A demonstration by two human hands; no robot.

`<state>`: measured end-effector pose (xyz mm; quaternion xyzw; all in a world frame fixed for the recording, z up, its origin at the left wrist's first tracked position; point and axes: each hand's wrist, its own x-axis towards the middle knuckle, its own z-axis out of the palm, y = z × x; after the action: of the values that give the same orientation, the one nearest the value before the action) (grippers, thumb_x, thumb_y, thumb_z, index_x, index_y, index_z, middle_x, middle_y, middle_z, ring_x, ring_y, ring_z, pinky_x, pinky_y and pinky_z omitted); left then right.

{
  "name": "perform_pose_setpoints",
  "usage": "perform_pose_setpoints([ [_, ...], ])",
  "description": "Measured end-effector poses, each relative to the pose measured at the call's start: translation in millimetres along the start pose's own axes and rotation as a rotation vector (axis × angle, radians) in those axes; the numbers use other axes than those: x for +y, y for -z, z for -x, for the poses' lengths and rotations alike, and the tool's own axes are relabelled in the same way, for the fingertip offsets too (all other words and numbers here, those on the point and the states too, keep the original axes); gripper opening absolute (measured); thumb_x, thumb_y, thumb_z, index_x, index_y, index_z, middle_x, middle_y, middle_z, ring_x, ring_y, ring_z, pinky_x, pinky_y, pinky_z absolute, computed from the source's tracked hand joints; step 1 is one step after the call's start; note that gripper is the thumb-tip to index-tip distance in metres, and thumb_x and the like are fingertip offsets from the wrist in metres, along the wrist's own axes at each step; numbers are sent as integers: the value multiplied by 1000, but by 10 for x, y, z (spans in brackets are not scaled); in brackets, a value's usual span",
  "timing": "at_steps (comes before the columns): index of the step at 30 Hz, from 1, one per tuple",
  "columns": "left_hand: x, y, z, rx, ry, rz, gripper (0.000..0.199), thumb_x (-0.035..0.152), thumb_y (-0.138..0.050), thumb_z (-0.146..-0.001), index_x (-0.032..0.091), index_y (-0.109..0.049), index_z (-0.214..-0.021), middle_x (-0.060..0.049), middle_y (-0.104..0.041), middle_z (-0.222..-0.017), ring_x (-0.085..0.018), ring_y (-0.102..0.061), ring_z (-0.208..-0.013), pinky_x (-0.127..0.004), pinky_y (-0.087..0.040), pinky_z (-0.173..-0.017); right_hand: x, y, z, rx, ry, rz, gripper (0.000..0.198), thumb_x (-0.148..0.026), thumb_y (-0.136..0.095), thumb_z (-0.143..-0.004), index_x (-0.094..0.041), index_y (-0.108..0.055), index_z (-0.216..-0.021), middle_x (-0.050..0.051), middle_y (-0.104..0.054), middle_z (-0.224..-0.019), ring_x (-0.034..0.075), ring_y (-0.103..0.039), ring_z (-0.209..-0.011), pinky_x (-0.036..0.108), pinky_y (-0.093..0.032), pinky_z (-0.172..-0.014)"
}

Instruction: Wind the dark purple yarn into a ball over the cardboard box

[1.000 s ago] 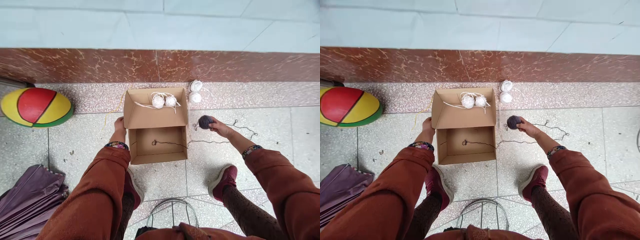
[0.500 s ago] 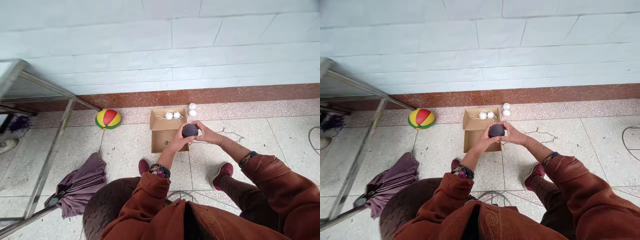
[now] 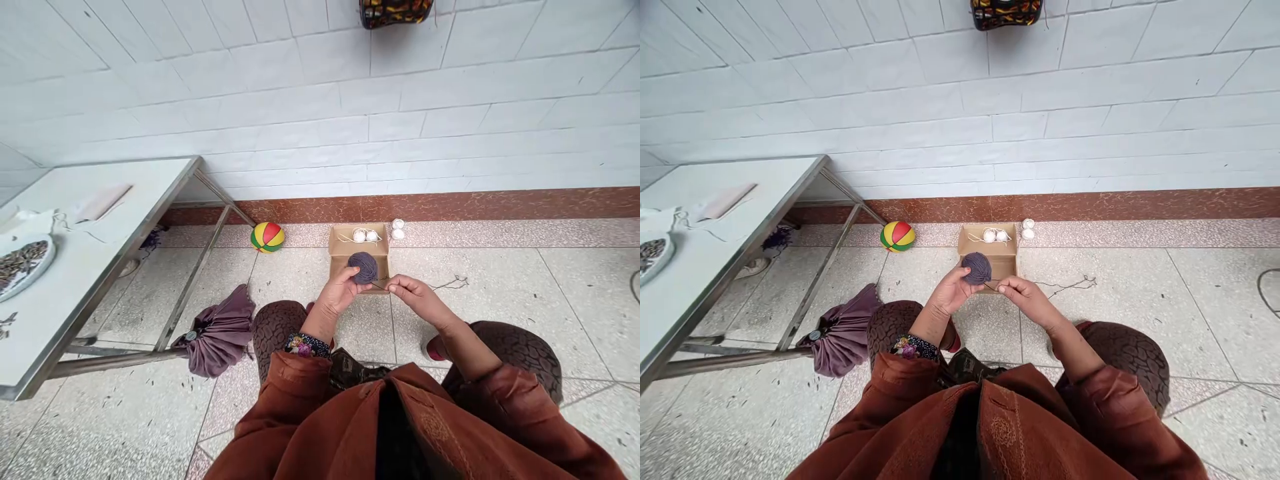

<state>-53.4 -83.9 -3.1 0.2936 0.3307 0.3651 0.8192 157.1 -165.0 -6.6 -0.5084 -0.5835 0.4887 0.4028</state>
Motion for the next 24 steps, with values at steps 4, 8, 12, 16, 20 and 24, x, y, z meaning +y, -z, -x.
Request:
perform_pose_setpoints([
  [4, -144, -110, 309, -24, 16, -236, 50, 29, -78, -72, 20, -64, -118, -5, -69, -102, -13, -65, -75, -22, -47, -57, -420, 51, 56, 18, 89, 96, 25, -48, -67, -90, -24, -69, -83, 2, -65, -79, 18, -57, -74, 32, -46, -73],
  [8, -299, -233, 589, -193, 94, -325, 59, 32, -75, -75, 25, -59, -131, -6, -69, -102, -13, -65, -66, -21, -36, -51, -506, 34, -50, 23, 137, 125, 25, -46, -68, -87, -22, -68, -82, 1, -64, -78, 17, -56, -73, 30, -44, -71],
  [12, -314, -276, 775, -326, 132, -51, 71, 37, -73, -71, 25, -53, -139, -9, -70, -109, -18, -67, -70, -28, -46, -59, -262, -145, 12, 166, 66, 53, 34, -54, -62, -89, -21, -62, -81, -1, -60, -73, 16, -53, -68, 29, -44, -68],
  [16, -142, -215, 805, -148, 38, 61, 53, 42, -72, -71, 15, -63, -116, -11, -71, -106, -22, -67, -86, -35, -53, -77, -108, -402, 363, 167, 32, 179, 39, -57, -52, -95, -21, -59, -80, 1, -60, -73, 17, -54, -69, 30, -45, -67],
  [20, 1, -136, 807, 97, -120, -380, 52, 35, -75, -70, 18, -62, -117, -9, -66, -109, -25, -64, -100, -40, -51, -89, -439, -441, 652, -146, 167, 244, 35, -51, -52, -99, -21, -69, -90, 3, -68, -83, 18, -60, -76, 31, -47, -74],
  [24, -14, -190, 911, 4, -229, -859, 63, 26, -83, -60, 21, -64, -120, -9, -60, -121, -32, -54, -122, -50, -39, -110, -877, -201, 403, -123, 271, 172, 36, -54, -55, -99, -22, -70, -93, 4, -70, -90, 18, -63, -83, 32, -49, -79],
])
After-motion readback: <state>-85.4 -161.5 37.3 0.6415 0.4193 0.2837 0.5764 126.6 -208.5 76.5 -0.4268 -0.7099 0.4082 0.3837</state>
